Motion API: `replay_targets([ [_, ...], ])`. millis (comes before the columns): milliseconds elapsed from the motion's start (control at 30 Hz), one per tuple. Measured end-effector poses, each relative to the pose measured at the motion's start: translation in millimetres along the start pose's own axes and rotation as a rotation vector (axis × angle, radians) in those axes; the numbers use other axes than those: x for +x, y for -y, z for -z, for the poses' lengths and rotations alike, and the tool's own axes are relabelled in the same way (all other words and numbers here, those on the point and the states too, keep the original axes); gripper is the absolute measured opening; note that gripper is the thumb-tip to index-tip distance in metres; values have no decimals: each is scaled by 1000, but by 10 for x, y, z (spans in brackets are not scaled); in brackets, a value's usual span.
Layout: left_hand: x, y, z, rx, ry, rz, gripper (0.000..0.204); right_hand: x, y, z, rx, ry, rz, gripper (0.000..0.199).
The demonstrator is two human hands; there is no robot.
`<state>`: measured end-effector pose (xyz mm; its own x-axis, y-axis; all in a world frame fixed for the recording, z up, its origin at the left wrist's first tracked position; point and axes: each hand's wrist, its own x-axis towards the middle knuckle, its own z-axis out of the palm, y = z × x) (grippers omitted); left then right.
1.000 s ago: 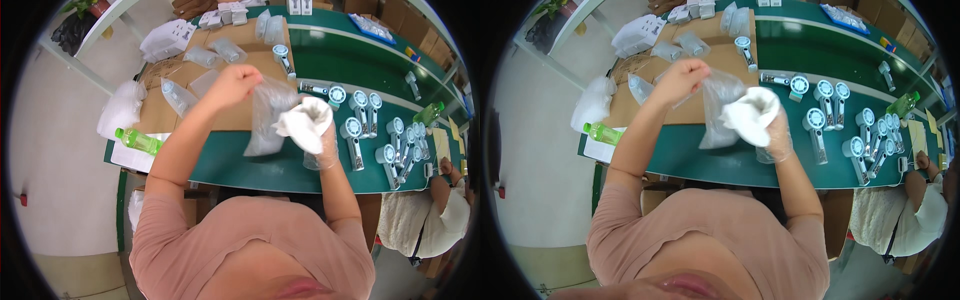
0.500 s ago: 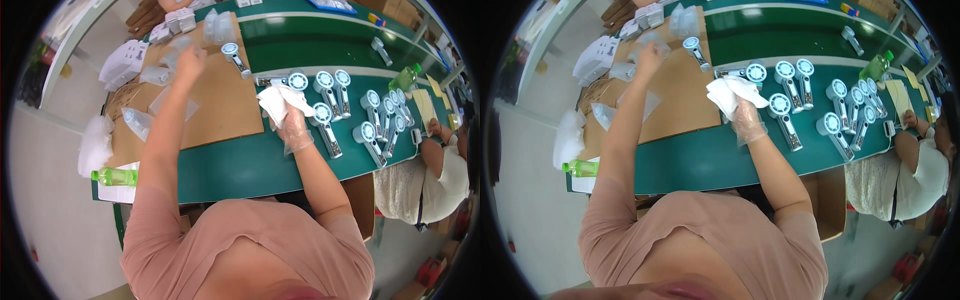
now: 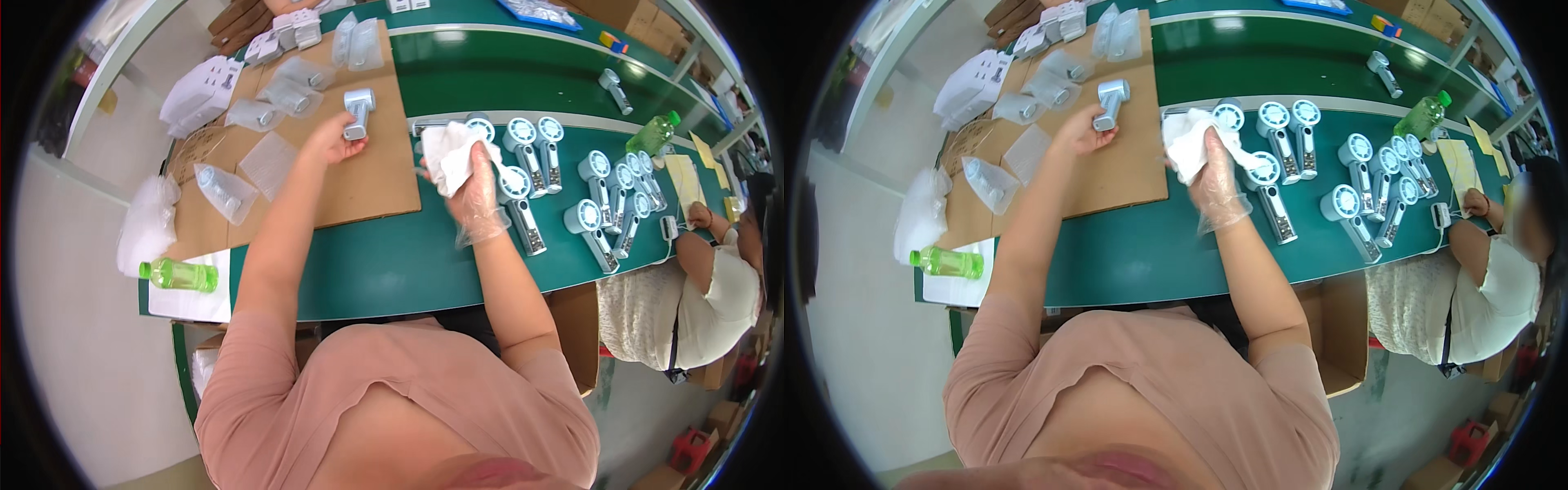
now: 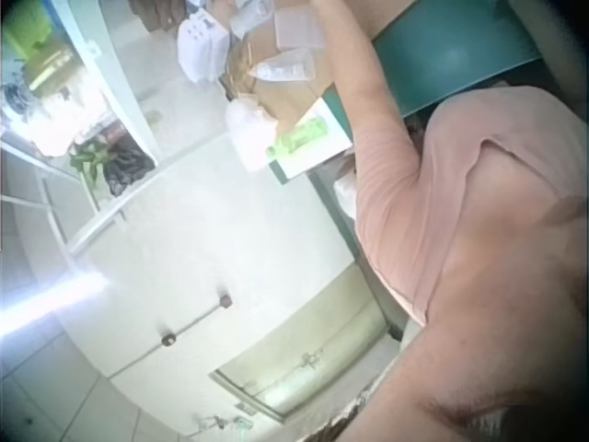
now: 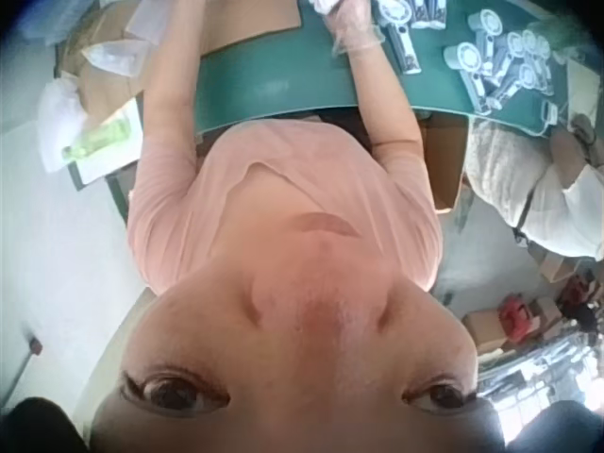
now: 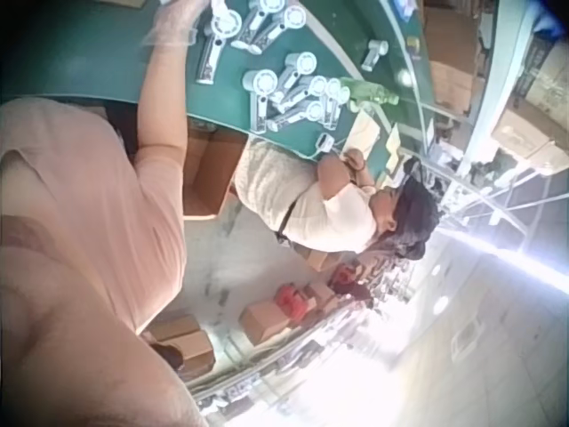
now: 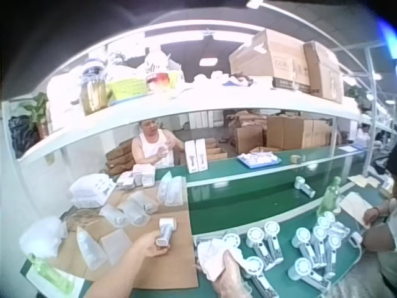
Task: The person wipes the surface of small, white, handheld electronic devices using a white cloth. They handle the devices one at a time, wiping them thoroughly before placing them on a green table. The person also uses a green bottle to apply liquid to the cloth during the process.
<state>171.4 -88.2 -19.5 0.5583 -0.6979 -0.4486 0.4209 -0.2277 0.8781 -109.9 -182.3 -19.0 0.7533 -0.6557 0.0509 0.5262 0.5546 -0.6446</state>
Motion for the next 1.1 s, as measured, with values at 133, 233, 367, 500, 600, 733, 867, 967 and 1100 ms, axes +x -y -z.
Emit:
replay_targets([
  [133,-851,284,115,-172,48,92,37,-55,-62,-47,-172,6,348,53],
  [233,-1366,569,5,-37,117,-14,37,-192,-12,-264,-419,18,428,70],
  [367,-1996,757,-507,414,252,-242,49,-249,-186,-270,-909,256,550,77],
  [500,-2042,831,-440,727,289,-612,52,-309,-114,-291,-456,224,14,51],
  [600,-1936,712,-213,836,416,-736,48,-274,-27,-163,-188,218,-312,37],
  [733,-2038,668,-258,629,487,-314,45,-169,-140,34,75,167,-548,44],
  [867,-1970,1097,-500,122,509,-347,45,-126,-181,2,468,362,-519,49],
  [967,-1896,1119,-835,-251,403,-490,41,-247,-172,-206,324,77,-262,49],
  [1100,-1695,921,-1014,-183,92,-503,32,-165,-111,-50,205,87,-4,39],
])
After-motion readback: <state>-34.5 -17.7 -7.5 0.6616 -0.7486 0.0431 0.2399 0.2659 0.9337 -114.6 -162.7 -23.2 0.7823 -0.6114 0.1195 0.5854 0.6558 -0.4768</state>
